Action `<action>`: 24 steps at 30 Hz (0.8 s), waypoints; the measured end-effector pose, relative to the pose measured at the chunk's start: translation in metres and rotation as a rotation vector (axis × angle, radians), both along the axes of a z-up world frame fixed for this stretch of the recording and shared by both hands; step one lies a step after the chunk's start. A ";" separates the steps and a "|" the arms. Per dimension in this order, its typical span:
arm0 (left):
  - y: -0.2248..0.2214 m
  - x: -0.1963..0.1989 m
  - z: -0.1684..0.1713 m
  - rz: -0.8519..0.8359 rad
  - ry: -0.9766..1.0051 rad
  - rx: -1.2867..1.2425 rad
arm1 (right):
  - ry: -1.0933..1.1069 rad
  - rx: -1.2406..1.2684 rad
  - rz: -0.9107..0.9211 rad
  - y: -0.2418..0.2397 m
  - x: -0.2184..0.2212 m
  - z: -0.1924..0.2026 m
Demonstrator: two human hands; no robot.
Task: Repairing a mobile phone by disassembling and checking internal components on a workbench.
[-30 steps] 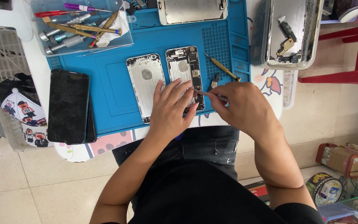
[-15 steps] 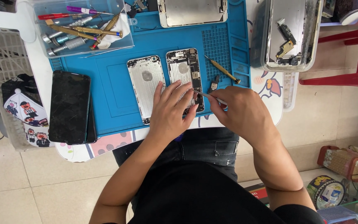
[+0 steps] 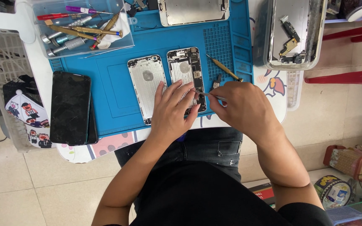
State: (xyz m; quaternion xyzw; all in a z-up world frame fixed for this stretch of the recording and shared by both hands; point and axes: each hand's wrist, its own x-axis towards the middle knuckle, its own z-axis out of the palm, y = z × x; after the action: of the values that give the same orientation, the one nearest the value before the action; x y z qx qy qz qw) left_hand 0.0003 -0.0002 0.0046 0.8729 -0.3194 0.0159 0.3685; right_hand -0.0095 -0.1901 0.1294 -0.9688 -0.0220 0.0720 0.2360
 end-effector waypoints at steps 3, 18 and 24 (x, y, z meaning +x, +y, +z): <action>0.001 0.000 0.001 0.001 0.000 0.004 | -0.005 0.039 0.019 -0.002 0.001 -0.001; 0.000 0.000 -0.002 -0.001 0.004 -0.003 | -0.109 0.251 0.176 -0.032 -0.003 -0.019; 0.000 0.000 0.000 0.002 0.010 0.000 | -0.070 0.326 0.079 -0.036 -0.007 -0.027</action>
State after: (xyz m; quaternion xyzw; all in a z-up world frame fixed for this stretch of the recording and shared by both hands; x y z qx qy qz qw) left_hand 0.0005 -0.0001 0.0050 0.8733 -0.3166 0.0117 0.3701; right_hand -0.0166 -0.2262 0.1021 -0.9180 -0.0794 0.0430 0.3862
